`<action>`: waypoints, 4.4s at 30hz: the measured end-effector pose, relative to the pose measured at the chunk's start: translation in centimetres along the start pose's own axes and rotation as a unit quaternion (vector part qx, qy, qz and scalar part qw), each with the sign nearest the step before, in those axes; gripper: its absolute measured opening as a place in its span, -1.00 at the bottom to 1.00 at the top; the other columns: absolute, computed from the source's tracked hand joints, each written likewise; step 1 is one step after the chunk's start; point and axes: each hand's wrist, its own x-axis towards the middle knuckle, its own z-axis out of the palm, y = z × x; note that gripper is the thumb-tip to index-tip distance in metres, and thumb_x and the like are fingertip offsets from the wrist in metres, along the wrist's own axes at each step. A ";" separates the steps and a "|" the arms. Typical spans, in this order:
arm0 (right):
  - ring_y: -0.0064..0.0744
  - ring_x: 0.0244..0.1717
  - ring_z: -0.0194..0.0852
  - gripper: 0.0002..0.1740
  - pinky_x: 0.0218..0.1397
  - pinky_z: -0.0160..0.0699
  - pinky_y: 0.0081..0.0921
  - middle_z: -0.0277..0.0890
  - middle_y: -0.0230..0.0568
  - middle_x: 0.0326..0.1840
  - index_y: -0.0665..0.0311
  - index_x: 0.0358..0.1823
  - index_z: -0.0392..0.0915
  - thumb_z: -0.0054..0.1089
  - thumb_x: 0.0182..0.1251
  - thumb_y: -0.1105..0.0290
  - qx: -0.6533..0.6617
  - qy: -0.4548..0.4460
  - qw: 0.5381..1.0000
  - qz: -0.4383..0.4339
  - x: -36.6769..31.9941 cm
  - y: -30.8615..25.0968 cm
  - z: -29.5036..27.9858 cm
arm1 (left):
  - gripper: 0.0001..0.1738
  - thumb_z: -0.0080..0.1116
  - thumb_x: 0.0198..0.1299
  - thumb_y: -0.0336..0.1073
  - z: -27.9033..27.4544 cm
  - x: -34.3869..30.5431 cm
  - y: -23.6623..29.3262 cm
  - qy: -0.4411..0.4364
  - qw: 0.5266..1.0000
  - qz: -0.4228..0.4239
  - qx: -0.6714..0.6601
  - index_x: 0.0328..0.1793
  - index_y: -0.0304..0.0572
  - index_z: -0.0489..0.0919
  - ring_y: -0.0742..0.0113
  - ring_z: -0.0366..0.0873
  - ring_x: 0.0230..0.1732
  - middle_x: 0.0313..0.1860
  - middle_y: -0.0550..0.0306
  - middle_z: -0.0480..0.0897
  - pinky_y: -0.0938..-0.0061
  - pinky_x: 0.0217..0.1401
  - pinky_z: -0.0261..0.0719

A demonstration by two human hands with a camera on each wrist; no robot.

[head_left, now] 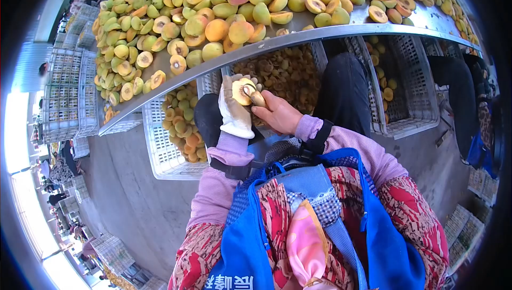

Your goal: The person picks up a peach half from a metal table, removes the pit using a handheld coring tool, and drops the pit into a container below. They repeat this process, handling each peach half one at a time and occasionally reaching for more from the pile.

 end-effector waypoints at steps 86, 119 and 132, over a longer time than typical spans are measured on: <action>0.14 -0.19 0.42 -0.67 -0.17 0.36 -0.13 0.44 0.15 -0.33 0.30 -0.19 0.25 -0.03 0.29 0.16 -0.064 0.115 0.988 -0.079 1.7 4.2 -1.0 | -0.63 -0.15 0.22 -0.48 -0.3 0.8 -1.1 -0.145 0.977 0.045 0.153 0.17 -0.39 0.33 0.19 0.48 0.02 0.01 -0.04 0.49 0.35 0.11 0.48; 0.16 -0.22 0.44 -0.65 -0.17 0.40 -0.19 0.44 0.25 -0.30 0.41 -0.16 0.20 -0.11 0.34 0.20 0.026 0.082 0.994 -0.068 2.9 2.3 0.1 | -0.58 0.05 0.22 -0.01 1.2 2.3 -2.8 0.066 0.992 0.088 0.057 -0.04 -0.23 0.40 0.16 0.55 -0.27 -0.24 0.00 0.55 0.34 -0.19 0.59; 0.03 -0.26 0.50 -0.57 -0.17 0.47 -0.28 0.50 0.15 -0.29 0.42 -0.06 0.25 -0.03 0.31 0.15 -0.038 -0.063 0.997 -0.038 2.3 2.6 -1.6 | -0.69 0.04 0.19 -0.16 0.9 1.3 -0.3 0.039 0.992 -0.107 0.049 -0.14 -0.28 0.44 0.07 0.57 -0.34 -0.29 -0.07 0.57 0.31 -0.26 0.58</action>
